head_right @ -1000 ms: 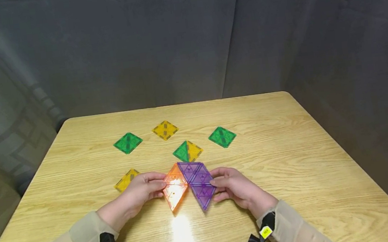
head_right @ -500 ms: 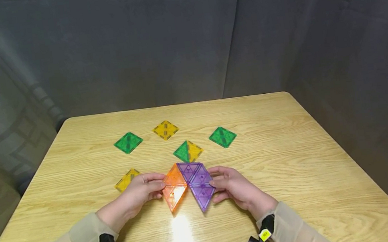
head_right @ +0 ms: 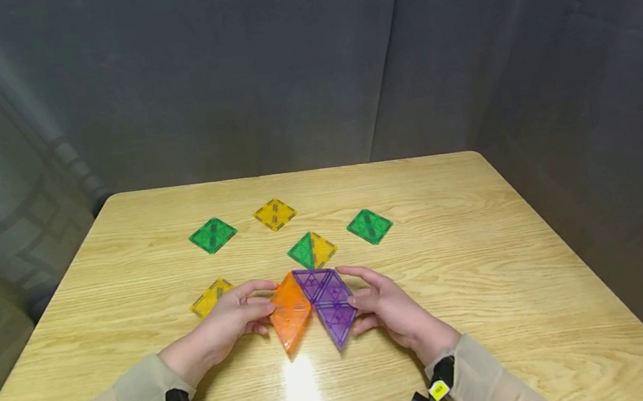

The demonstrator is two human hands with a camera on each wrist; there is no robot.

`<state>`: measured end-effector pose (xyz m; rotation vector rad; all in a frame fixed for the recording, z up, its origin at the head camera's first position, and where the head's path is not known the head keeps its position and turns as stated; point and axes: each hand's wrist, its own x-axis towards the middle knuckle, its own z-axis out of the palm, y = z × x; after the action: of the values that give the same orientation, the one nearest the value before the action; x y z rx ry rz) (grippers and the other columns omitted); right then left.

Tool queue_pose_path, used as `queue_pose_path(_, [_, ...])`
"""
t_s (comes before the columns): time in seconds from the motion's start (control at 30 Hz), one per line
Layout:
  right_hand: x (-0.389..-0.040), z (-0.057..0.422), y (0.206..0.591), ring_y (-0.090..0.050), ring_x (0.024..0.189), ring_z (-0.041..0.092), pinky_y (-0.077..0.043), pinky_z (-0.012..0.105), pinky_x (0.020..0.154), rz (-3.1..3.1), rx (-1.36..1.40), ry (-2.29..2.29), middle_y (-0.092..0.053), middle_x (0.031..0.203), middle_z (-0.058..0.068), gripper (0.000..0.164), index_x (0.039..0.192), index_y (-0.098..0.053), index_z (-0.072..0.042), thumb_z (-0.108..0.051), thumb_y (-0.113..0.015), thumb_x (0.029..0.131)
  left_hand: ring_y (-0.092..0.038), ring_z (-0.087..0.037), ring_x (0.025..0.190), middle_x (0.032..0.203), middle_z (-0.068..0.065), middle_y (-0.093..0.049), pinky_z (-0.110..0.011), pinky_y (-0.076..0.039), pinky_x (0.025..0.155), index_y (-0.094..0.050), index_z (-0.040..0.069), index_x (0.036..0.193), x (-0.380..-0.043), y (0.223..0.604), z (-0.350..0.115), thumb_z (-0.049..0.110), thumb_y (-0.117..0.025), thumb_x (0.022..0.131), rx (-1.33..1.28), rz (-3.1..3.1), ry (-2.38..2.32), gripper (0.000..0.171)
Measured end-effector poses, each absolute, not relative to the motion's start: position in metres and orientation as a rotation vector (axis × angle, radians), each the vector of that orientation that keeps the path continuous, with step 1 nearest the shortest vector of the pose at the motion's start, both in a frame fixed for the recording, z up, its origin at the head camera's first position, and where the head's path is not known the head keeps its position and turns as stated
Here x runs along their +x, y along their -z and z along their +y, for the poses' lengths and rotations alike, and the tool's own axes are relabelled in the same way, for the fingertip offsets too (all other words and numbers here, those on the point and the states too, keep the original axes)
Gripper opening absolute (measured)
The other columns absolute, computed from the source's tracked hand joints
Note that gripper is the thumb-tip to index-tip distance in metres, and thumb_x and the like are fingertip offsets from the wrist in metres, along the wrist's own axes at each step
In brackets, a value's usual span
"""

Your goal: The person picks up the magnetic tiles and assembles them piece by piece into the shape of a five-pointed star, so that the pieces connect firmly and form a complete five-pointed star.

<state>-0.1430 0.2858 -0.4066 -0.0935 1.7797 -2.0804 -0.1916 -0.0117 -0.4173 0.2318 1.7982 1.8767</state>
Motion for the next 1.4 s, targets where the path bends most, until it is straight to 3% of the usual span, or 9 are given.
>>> queue_pose_path(0.13, [-0.1430, 0.2862, 0.4073, -0.069, 0.083, 0.022, -0.060, 0.034, 0.066, 1.782, -0.109, 2.073, -0.069, 0.102, 0.014, 0.056, 0.150, -0.038, -0.006, -0.002, -0.058, 0.098, -0.064, -0.019, 0.075, 0.100, -0.013, -0.070, -0.027, -0.054, 0.063, -0.053, 0.004, 0.138, -0.1909, 0.4170, -0.0121, 0.002, -0.061, 0.095, 0.253, 1.772, -1.889, 0.044])
queue_pose_path(0.57, [-0.1429, 0.2869, 0.4078, -0.068, 0.087, 0.023, -0.060, 0.036, 0.068, 1.804, -0.189, 2.043, -0.066, 0.109, 0.016, 0.039, 0.135, -0.048, 0.005, -0.001, -0.057, 0.098, -0.060, -0.018, 0.073, 0.105, -0.012, -0.060, -0.029, -0.057, 0.066, -0.060, -0.004, 0.129, -0.1878, 0.4182, -0.0127, 0.001, -0.055, 0.099, 0.319, 1.718, -1.931, 0.032])
queue_pose_path(0.9, [-0.1428, 0.2868, 0.4106, -0.068, 0.090, 0.026, -0.060, 0.038, 0.071, 1.806, -0.236, 2.044, -0.065, 0.114, 0.017, 0.038, 0.131, -0.047, 0.008, -0.002, -0.059, 0.097, -0.061, -0.016, 0.080, 0.110, -0.010, -0.067, -0.027, -0.056, 0.064, -0.061, -0.003, 0.129, -0.1870, 0.4185, -0.0110, 0.000, -0.068, 0.091, 0.288, 1.708, -1.924, 0.038])
queue_pose_path(1.1, [-0.1427, 0.2860, 0.4116, -0.067, 0.092, 0.024, -0.060, 0.038, 0.074, 1.812, -0.244, 2.057, -0.066, 0.114, 0.013, 0.040, 0.130, -0.044, 0.011, -0.002, -0.060, 0.096, -0.061, -0.016, 0.081, 0.101, -0.007, -0.067, -0.027, -0.056, 0.064, -0.062, -0.003, 0.127, -0.1855, 0.4186, -0.0099, -0.001, -0.068, 0.090, 0.287, 1.709, -1.940, 0.038])
queue_pose_path(1.4, [-0.1418, 0.2833, 0.4073, -0.068, 0.089, 0.024, -0.059, 0.039, 0.077, 1.810, -0.171, 2.042, -0.066, 0.108, 0.017, 0.040, 0.129, -0.047, 0.012, -0.002, -0.062, 0.095, -0.060, -0.017, 0.079, 0.100, -0.009, -0.066, -0.026, -0.055, 0.062, -0.062, -0.004, 0.127, -0.1866, 0.4192, -0.0091, -0.002, -0.067, 0.091, 0.302, 1.732, -1.929, 0.037])
